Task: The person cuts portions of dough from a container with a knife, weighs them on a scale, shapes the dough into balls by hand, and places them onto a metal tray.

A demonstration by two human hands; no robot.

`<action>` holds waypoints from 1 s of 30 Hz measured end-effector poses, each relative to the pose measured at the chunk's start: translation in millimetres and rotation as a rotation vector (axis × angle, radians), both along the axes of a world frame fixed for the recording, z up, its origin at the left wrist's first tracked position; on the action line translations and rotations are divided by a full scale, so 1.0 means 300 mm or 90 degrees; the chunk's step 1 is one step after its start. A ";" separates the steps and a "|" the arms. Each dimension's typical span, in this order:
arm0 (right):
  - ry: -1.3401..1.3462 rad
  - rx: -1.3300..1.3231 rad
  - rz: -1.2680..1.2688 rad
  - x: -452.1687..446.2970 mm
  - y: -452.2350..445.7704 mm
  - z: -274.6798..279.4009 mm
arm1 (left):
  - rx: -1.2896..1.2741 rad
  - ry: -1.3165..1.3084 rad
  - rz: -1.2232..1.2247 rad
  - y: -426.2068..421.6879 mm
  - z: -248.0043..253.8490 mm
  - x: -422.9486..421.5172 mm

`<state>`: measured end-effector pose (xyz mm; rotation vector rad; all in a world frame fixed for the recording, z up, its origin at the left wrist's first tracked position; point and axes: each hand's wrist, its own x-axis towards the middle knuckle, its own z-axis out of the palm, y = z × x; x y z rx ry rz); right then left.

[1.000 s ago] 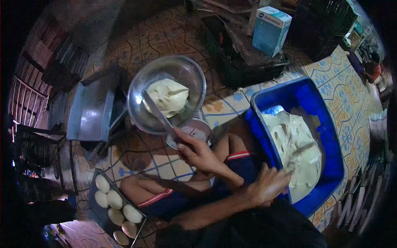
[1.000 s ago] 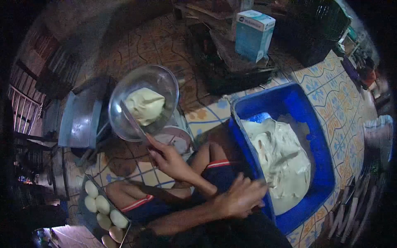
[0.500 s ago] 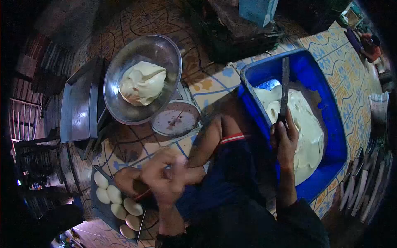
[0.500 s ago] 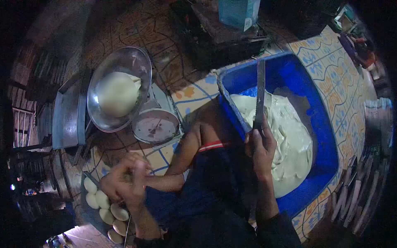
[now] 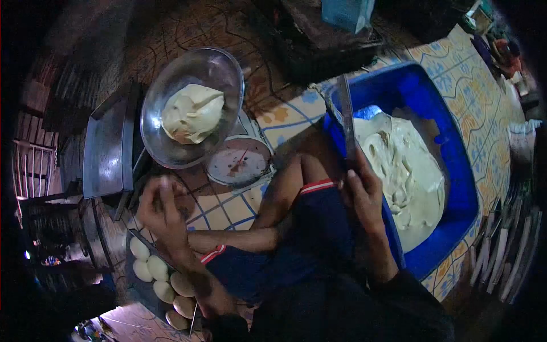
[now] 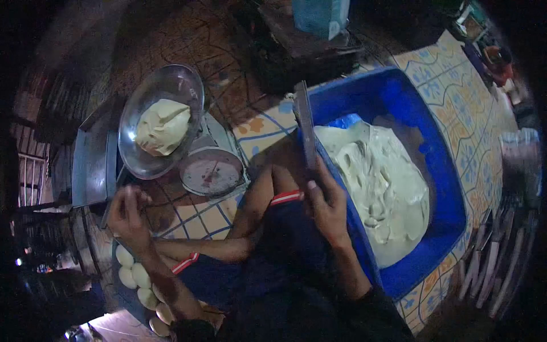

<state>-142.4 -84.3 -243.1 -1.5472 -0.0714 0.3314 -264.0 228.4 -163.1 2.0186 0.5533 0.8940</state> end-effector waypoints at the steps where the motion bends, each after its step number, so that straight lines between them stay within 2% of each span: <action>1: -0.031 0.021 0.045 0.000 0.031 0.010 | 0.029 -0.017 0.030 -0.001 0.000 0.046; 4: -0.142 0.083 0.150 0.014 0.186 0.090 | 0.132 -0.008 0.051 0.076 0.005 0.200; 6: -0.077 0.103 0.281 0.035 0.309 0.212 | 0.364 0.084 0.118 0.187 -0.076 0.284; 8: -0.111 0.087 0.273 0.084 0.467 0.273 | 0.337 0.104 0.111 0.205 -0.069 0.309; 10: -0.251 0.064 0.290 0.145 0.620 0.295 | 0.309 0.121 0.091 0.205 -0.020 0.323; 11: -0.262 0.068 0.291 0.168 0.702 0.275 | 0.305 0.105 0.090 0.201 0.002 0.313; 13: -0.464 0.058 0.315 0.196 0.835 0.236 | 0.300 0.058 0.119 0.182 0.058 0.302; 14: -0.269 -0.028 0.405 0.142 0.829 0.258 | 0.303 0.054 0.120 0.177 0.090 0.303; 16: -0.489 -0.019 0.314 -0.009 0.789 0.152 | 0.312 0.024 0.124 0.180 0.147 0.306; 18: -0.196 -0.051 0.531 -0.130 0.614 0.230 | 0.304 0.022 0.150 0.177 0.184 0.293; 21: -0.202 -0.056 0.592 -0.211 0.431 0.151 | 0.092 -0.277 0.160 0.101 0.259 0.263; 22: -0.138 -0.042 0.646 -0.222 0.384 0.129 | -0.010 -0.355 0.161 0.032 0.276 0.239; 23: -0.075 -0.027 0.696 -0.219 0.342 0.113 | -0.021 -0.371 0.149 -0.058 0.268 0.218; 25: -0.116 -0.028 0.637 -0.178 0.260 0.073 | 0.131 -0.232 0.030 -0.277 0.183 0.194; 27: -0.144 -0.031 0.574 -0.165 0.149 0.042 | 0.329 0.034 -0.267 -0.478 0.046 0.197; 28: -0.064 -0.035 0.455 -0.157 0.083 0.028 | 0.362 0.164 -0.507 -0.533 -0.003 0.200; 29: 0.016 -0.043 0.335 -0.155 0.014 0.014 | 0.349 0.233 -0.663 -0.549 -0.035 0.216; 30: 0.092 -0.052 0.215 -0.151 -0.044 0.002 | 0.335 0.236 -0.668 -0.552 -0.034 0.214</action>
